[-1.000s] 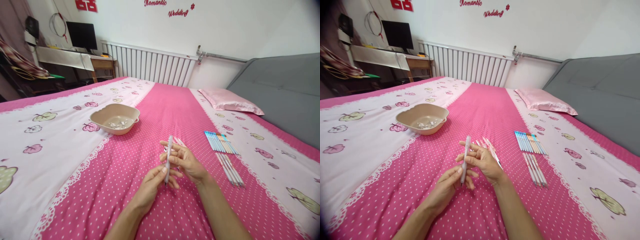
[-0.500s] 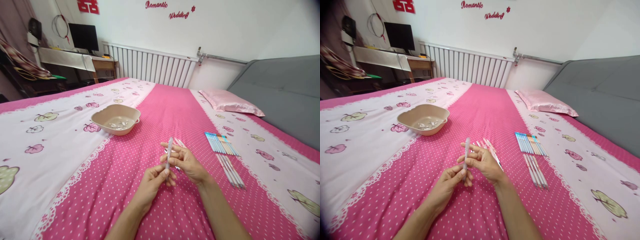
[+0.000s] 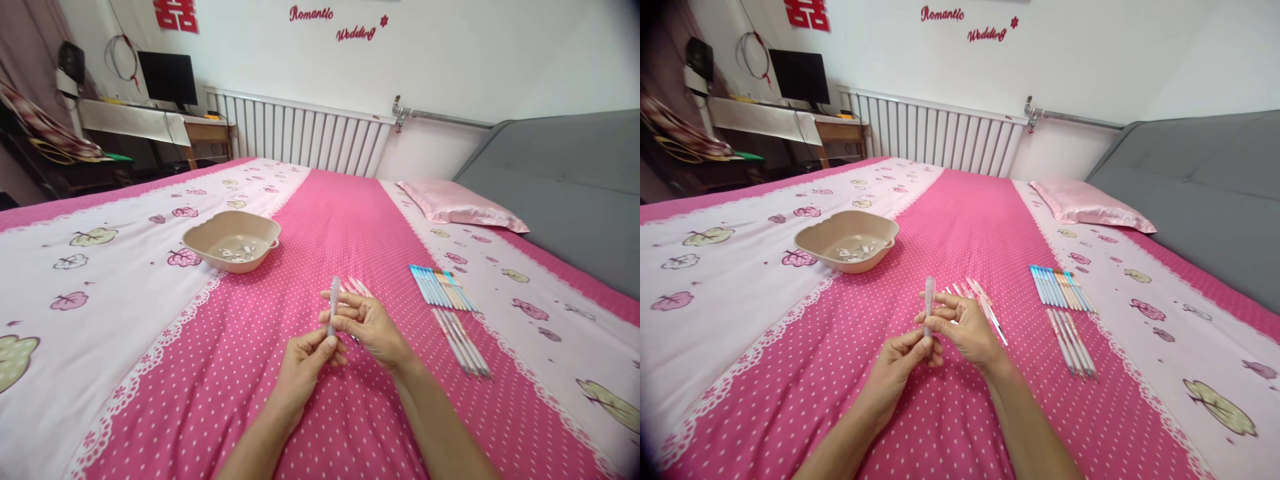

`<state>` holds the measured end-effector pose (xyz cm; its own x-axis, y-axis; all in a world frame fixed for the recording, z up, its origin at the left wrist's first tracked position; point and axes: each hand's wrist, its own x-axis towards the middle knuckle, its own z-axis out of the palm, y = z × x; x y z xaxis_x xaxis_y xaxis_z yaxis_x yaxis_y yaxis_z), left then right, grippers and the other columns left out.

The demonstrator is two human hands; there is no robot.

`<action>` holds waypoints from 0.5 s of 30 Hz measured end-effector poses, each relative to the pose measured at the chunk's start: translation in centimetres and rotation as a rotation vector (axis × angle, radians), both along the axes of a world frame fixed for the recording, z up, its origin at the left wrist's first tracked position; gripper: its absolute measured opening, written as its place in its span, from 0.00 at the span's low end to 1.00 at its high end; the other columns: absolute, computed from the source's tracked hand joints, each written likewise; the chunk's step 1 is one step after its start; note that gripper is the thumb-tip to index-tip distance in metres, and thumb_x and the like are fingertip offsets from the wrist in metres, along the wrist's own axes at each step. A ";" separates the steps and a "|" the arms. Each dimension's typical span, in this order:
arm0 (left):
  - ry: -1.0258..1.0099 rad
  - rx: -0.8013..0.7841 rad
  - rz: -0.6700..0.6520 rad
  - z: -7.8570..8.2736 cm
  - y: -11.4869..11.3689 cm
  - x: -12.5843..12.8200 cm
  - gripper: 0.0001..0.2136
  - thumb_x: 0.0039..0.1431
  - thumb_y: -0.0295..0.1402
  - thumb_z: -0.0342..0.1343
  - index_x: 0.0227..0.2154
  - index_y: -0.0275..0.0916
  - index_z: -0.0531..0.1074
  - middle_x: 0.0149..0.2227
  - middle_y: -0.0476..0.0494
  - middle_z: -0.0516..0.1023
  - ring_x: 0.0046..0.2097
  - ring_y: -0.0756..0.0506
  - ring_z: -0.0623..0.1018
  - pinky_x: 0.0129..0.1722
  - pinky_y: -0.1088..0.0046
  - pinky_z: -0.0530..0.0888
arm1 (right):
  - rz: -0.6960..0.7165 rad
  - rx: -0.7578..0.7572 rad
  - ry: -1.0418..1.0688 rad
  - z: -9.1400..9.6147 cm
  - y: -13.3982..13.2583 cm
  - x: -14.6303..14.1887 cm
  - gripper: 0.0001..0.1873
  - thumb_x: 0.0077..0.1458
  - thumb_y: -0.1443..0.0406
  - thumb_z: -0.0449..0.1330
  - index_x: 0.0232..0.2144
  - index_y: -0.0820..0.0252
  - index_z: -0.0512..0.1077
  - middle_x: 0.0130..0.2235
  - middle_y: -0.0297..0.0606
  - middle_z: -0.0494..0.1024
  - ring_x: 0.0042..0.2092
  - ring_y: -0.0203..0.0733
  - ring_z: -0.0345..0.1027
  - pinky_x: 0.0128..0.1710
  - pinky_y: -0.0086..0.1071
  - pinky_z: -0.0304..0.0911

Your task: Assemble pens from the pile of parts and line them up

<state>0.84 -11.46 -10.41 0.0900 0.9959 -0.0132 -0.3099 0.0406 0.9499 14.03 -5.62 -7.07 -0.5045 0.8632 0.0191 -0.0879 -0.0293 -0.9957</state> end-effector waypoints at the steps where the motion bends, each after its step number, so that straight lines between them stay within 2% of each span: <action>1: 0.004 0.004 0.003 0.0 0.0 0.0 0.12 0.53 0.40 0.58 0.29 0.35 0.77 0.26 0.45 0.76 0.29 0.49 0.73 0.35 0.72 0.68 | -0.014 0.004 -0.004 0.0 0.0 0.0 0.28 0.42 0.61 0.68 0.48 0.61 0.71 0.32 0.38 0.80 0.29 0.35 0.71 0.30 0.29 0.65; 7: 0.045 -0.002 0.030 -0.2 0.1 0.0 0.13 0.53 0.41 0.58 0.28 0.34 0.77 0.25 0.45 0.76 0.28 0.49 0.72 0.34 0.73 0.68 | -0.103 0.012 -0.029 0.1 -0.2 -0.4 0.27 0.39 0.60 0.69 0.43 0.64 0.73 0.32 0.42 0.81 0.34 0.42 0.74 0.37 0.35 0.67; 15: 0.089 0.007 0.054 -0.4 0.1 0.1 0.14 0.54 0.41 0.56 0.30 0.34 0.77 0.23 0.46 0.77 0.27 0.49 0.73 0.32 0.74 0.68 | -0.211 0.000 -0.006 -0.2 -0.2 -1.1 0.21 0.37 0.61 0.70 0.36 0.65 0.76 0.29 0.41 0.80 0.28 0.41 0.73 0.29 0.32 0.68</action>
<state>0.90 -11.32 -10.76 0.0354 0.9993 -0.0120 -0.2261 0.0197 0.9739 12.88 -5.87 -7.32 -0.3129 0.9497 0.0163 -0.0863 -0.0113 -0.9962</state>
